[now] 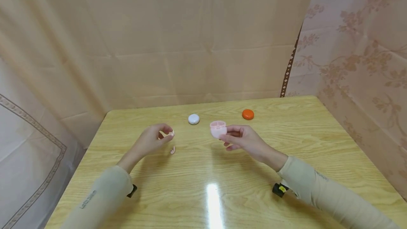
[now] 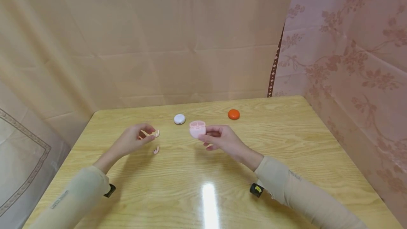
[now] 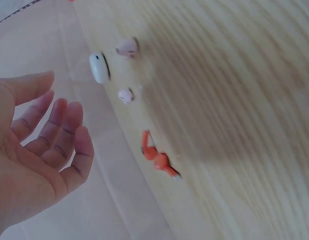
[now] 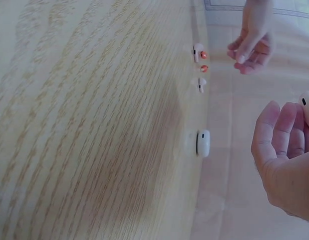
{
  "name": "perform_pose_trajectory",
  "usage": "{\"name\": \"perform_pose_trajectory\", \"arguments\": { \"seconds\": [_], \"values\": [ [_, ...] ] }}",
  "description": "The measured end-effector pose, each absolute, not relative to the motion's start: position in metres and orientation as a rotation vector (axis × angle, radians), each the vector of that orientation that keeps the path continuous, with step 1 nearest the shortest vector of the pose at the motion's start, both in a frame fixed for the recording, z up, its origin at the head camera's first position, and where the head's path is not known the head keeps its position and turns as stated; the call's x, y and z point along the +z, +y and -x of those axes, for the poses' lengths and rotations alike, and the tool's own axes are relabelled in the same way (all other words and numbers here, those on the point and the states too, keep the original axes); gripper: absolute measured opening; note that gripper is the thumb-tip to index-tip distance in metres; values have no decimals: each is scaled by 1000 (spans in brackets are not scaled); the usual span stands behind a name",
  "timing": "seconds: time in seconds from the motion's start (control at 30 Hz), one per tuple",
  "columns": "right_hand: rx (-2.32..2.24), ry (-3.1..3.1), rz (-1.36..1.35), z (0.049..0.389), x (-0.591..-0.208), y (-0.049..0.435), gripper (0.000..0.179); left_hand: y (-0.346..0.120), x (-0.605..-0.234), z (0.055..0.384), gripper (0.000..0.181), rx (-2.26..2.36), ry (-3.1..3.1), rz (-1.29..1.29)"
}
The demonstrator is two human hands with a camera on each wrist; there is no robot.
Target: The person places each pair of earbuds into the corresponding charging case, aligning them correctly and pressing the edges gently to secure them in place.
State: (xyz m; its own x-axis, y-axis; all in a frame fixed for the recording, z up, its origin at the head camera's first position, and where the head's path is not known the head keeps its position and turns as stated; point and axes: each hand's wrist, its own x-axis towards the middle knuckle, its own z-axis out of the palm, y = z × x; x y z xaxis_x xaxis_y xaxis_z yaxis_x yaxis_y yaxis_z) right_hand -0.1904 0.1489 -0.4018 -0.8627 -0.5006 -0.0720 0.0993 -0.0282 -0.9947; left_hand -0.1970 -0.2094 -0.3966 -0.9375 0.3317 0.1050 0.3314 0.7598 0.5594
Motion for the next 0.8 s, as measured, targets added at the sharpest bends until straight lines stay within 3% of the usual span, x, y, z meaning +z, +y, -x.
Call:
{"name": "perform_pose_trajectory", "arguments": {
  "seconds": [0.3,0.47,0.67,0.8],
  "values": [
    [-1932,1846,426,191,-403,151,38,-231,-416,194,47,686,2833,-832],
    [-1936,1836,424,191,-402,151,38,-239,-424,193,45,529,2792,-1019],
    [-1931,1828,428,190,-404,150,37,-235,-431,193,47,556,2728,-1057],
    [-1926,1835,429,191,-404,150,37,-230,-430,193,38,523,2757,-1078]
  ]
}}
